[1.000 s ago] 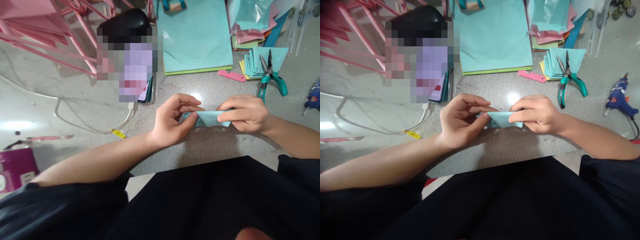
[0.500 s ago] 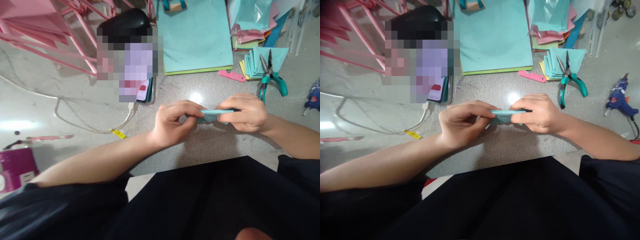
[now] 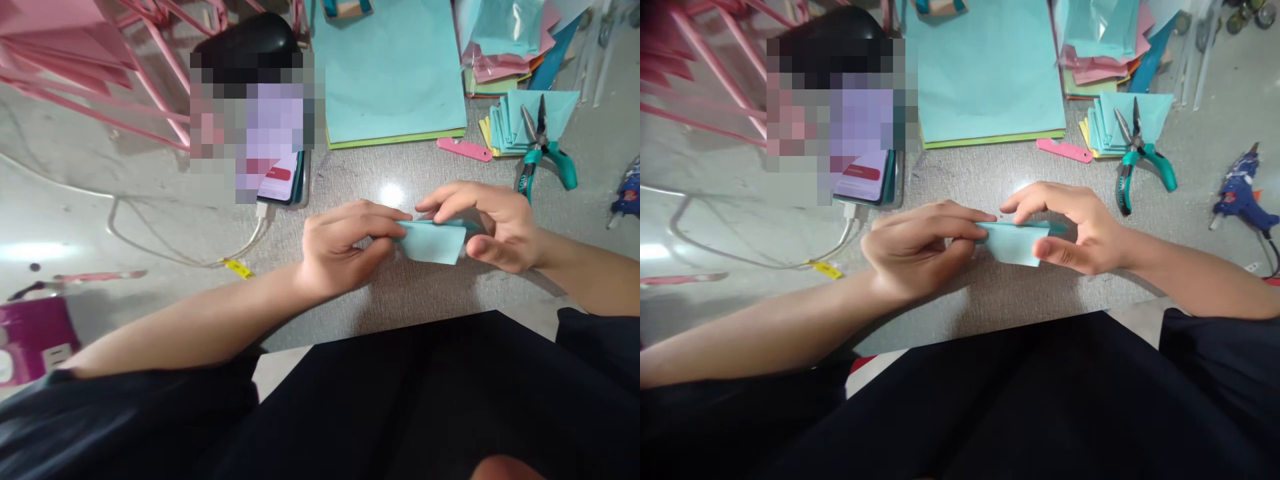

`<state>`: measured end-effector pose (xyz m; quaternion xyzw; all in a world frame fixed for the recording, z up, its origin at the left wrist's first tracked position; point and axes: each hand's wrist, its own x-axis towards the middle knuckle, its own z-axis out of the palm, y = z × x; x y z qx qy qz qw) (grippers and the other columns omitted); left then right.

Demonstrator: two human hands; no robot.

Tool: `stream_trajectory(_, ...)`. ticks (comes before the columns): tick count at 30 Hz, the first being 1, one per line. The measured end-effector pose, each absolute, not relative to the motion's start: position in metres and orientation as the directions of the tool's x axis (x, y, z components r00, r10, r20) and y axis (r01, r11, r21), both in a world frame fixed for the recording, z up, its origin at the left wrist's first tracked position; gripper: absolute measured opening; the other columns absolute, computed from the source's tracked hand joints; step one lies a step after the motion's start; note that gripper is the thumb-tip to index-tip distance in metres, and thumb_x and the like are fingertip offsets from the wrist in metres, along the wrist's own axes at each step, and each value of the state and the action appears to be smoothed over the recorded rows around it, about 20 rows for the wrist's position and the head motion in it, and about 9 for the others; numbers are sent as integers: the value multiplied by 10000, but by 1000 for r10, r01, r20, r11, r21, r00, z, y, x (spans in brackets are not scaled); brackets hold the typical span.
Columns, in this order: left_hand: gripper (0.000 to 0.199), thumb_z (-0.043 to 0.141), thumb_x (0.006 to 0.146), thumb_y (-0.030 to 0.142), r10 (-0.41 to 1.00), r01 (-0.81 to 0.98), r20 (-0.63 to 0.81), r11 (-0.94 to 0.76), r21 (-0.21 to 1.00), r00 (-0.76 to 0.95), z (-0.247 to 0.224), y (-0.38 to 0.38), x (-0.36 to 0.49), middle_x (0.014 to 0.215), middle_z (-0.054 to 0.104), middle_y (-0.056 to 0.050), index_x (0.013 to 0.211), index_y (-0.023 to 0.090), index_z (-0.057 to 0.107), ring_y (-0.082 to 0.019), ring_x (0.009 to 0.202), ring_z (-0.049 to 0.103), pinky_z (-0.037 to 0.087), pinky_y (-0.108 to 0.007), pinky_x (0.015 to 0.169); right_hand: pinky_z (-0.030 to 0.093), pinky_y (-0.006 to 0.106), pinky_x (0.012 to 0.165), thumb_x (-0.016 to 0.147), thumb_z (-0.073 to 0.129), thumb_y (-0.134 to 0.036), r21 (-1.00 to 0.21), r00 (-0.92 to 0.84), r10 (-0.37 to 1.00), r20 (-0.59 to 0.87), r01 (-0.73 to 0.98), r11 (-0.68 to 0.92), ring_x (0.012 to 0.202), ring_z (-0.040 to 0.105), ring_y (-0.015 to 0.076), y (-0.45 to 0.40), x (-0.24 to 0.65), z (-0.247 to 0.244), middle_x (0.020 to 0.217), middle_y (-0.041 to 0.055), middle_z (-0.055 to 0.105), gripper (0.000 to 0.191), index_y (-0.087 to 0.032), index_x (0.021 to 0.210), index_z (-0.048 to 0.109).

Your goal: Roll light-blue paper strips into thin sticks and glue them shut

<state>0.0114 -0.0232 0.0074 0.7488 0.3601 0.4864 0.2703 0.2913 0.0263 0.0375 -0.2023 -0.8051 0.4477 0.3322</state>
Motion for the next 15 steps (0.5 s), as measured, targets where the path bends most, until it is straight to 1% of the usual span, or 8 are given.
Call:
stream_trajectory(1, 256, 720, 922, 95, 798, 280, 531, -599, 750, 286, 7, -23, 10, 1075, 935, -27, 978, 294, 870, -212, 844, 887, 732, -352, 738, 667, 401, 988, 1164, 660, -665, -880, -680, 658, 324, 38, 473, 1190, 842, 263, 25, 290, 38, 1320, 118, 855, 450, -239, 1244, 779)
stream_trajectory(2, 261, 722, 922, 100, 793, 281, 529, -604, 746, 301, 7, -24, 9, 1090, 935, -30, 990, 304, 871, -215, 839, 884, 734, -362, 734, 669, 388, 979, 1158, 678, -663, -894, -667, 686, 292, 65, 444, 1161, 848, 254, 23, 289, 39, 1287, 110, 866, 445, -238, 1233, 787)
stream_trajectory(3, 278, 722, 919, 95, 787, 278, 535, -612, 741, 307, 7, -24, 8, 1106, 935, -30, 1001, 315, 871, -216, 836, 882, 735, -366, 730, 671, 370, 957, 1151, 711, -626, -897, -659, 707, 258, 108, 428, 1118, 852, 242, 22, 287, 40, 1246, 99, 876, 402, -239, 1223, 794)
stream_trajectory(5, 318, 720, 911, 74, 777, 271, 552, -626, 731, 302, 7, -25, 7, 1132, 935, -25, 1022, 331, 870, -214, 843, 881, 738, -367, 729, 663, 339, 862, 1122, 789, -528, -877, -654, 729, 202, 210, 431, 980, 844, 215, 20, 286, 43, 1134, 69, 886, 297, -240, 1187, 813)
stream_trajectory(8, 325, 717, 907, 72, 790, 278, 541, -610, 742, 288, 6, -25, 8, 1132, 933, -22, 1032, 331, 869, -220, 869, 888, 748, -371, 746, 616, 330, 722, 1116, 800, -457, -844, -651, 749, 126, 326, 426, 803, 789, 193, 18, 286, 45, 991, 38, 874, 212, -250, 1113, 844)
stream_trajectory(12, 326, 727, 896, 74, 809, 263, 513, -582, 769, 288, 5, -26, 10, 1115, 930, -23, 1028, 333, 875, -233, 889, 898, 764, -384, 775, 595, 330, 673, 1108, 811, -430, -862, -637, 764, 101, 327, 386, 769, 776, 198, 21, 286, 43, 964, 28, 872, 173, -272, 1078, 875)
stream_trajectory(15, 319, 721, 902, 80, 812, 260, 514, -578, 773, 277, 6, -26, 10, 1119, 928, -18, 1014, 339, 869, -227, 882, 895, 756, -371, 752, 596, 335, 659, 1084, 847, -455, -874, -619, 779, 102, 319, 368, 762, 774, 205, 22, 285, 41, 949, 31, 874, 191, -276, 1031, 887)
